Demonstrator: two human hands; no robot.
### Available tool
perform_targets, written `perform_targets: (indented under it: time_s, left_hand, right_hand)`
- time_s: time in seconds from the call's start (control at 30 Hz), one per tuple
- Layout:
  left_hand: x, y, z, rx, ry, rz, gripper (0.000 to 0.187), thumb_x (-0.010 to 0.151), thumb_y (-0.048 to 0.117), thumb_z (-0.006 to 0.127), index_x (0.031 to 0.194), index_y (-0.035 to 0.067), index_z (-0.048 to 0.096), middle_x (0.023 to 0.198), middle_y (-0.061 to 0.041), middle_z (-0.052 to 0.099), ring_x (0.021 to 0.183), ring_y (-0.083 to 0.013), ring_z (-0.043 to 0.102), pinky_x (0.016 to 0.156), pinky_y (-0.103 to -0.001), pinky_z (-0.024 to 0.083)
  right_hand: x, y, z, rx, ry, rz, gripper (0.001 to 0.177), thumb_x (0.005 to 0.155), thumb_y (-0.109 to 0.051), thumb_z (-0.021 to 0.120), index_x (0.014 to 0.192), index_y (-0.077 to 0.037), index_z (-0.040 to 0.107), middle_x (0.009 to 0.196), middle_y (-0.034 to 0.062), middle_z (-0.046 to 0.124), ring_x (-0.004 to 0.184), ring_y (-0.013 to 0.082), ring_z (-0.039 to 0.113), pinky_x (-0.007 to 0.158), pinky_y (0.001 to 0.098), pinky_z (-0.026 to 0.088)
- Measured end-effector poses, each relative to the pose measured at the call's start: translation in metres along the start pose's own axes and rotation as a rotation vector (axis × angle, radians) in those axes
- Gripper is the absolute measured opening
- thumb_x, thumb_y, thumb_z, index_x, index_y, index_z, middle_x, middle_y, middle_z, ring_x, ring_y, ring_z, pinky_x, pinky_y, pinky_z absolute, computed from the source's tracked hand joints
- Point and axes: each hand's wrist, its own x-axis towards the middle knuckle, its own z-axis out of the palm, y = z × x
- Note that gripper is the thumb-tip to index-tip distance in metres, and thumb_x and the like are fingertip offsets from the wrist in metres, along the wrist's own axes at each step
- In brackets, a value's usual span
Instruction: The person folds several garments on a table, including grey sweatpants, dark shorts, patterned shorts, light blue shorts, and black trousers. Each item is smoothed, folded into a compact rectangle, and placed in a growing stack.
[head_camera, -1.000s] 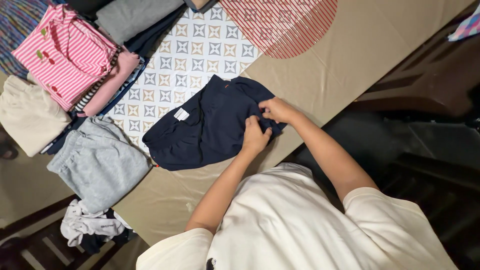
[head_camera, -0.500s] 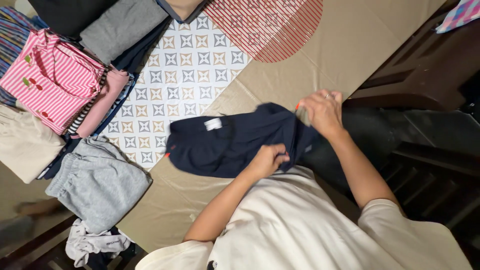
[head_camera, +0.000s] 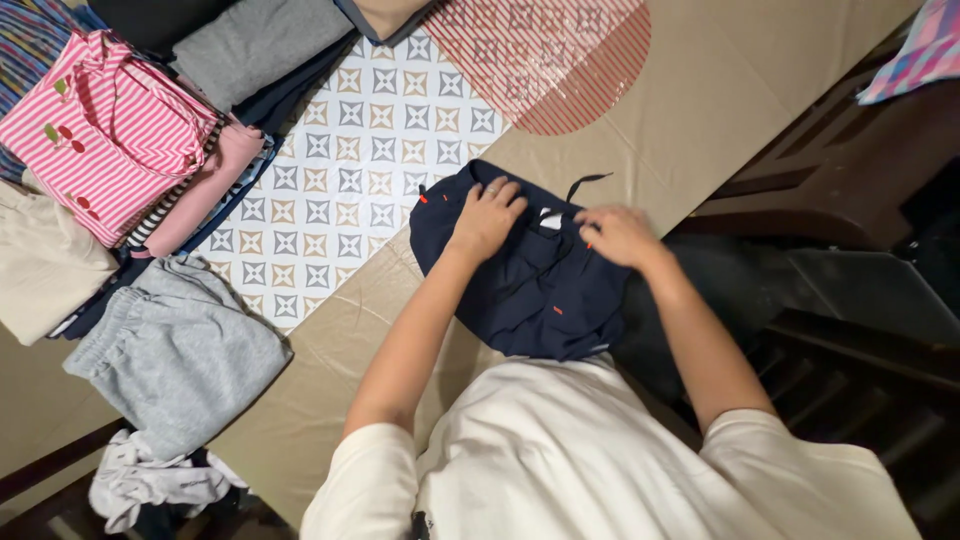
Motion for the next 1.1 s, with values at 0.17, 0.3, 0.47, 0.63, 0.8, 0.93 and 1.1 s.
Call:
perform_targets:
  time_s: [0.17,0.3,0.47,0.63,0.8,0.93,1.1]
  left_hand:
    - [0.03,-0.043,0.04,0.386,-0.572,-0.008,0.028,0.102,0.019,0.054,0.125,0.019,0.069,0.115,-0.003,0.072,0.106,-0.0228,0.071,0.102,-0.046,0.039]
    - [0.015,-0.078,0.007,0.458,-0.686,-0.162,0.025,0.101,0.019,0.056,0.107,0.019,0.08,0.111,-0.002,0.076,0.109,-0.0221,0.069,0.105,-0.044,0.037]
    - [-0.004,-0.099,-0.099,0.497,-0.445,-0.394,0.021,0.091,0.018,0.062,0.1,0.014,0.081,0.107,-0.009,0.075,0.105,-0.026,0.069,0.082,-0.04,0.052]
    - [-0.016,-0.131,-0.253,0.262,-0.212,-0.582,0.032,0.076,0.005,0.071,0.108,0.002,0.072,0.108,-0.023,0.071,0.1,-0.0404,0.071,0.08,-0.049,0.058]
    - [-0.035,-0.098,-0.342,0.636,0.656,-0.37,0.032,0.083,-0.003,0.066,0.115,0.001,0.064,0.107,-0.017,0.07,0.097,-0.0361,0.07,0.086,-0.047,0.048]
    - [-0.064,-0.072,-0.357,0.365,0.009,-0.56,0.01,0.074,0.002,0.066,0.081,0.005,0.072,0.085,-0.02,0.072,0.081,-0.0395,0.071,0.079,-0.055,0.045]
    - [-0.092,-0.068,-0.392,0.409,0.054,-0.403,0.002,0.082,0.005,0.072,0.081,0.003,0.073,0.085,-0.023,0.072,0.081,-0.04,0.072,0.074,-0.048,0.054]
  right_hand:
    - [-0.024,-0.018,0.009,-0.237,0.075,0.07,0.067,0.069,-0.034,0.086,0.129,-0.012,0.064,0.128,0.013,0.06,0.122,0.035,0.051,0.097,0.053,0.038]
    - [-0.018,-0.025,-0.016,-0.357,-0.037,-0.047,0.06,0.065,-0.023,0.088,0.12,-0.013,0.066,0.123,0.0058,0.061,0.125,0.0304,0.048,0.099,0.0502,0.04]
    - [-0.035,-0.084,-0.065,-0.315,-0.132,-0.502,0.033,0.064,-0.026,0.087,0.087,-0.011,0.069,0.1,0.0041,0.07,0.112,0.0257,0.061,0.096,0.0464,0.044]
    - [-0.052,-0.132,-0.181,-0.529,0.085,-0.425,0.061,0.071,-0.071,0.076,0.094,-0.015,0.08,0.083,0.0146,0.074,0.08,0.0386,0.071,0.076,0.0505,0.052]
    - [-0.054,-0.126,-0.259,-0.982,1.026,-0.391,0.017,0.093,-0.023,0.063,0.104,-0.011,0.067,0.105,0.0047,0.064,0.112,0.0245,0.058,0.11,0.0474,0.036]
    - [-0.071,-0.147,-0.257,-0.45,0.194,-0.571,0.046,0.081,-0.046,0.08,0.096,-0.003,0.076,0.09,0.0158,0.07,0.086,0.0397,0.064,0.079,0.0509,0.051]
    - [-0.088,-0.159,-0.302,-0.209,0.35,-0.66,0.022,0.085,-0.014,0.082,0.095,0.003,0.073,0.092,0.012,0.07,0.083,0.0246,0.066,0.074,0.035,0.053]
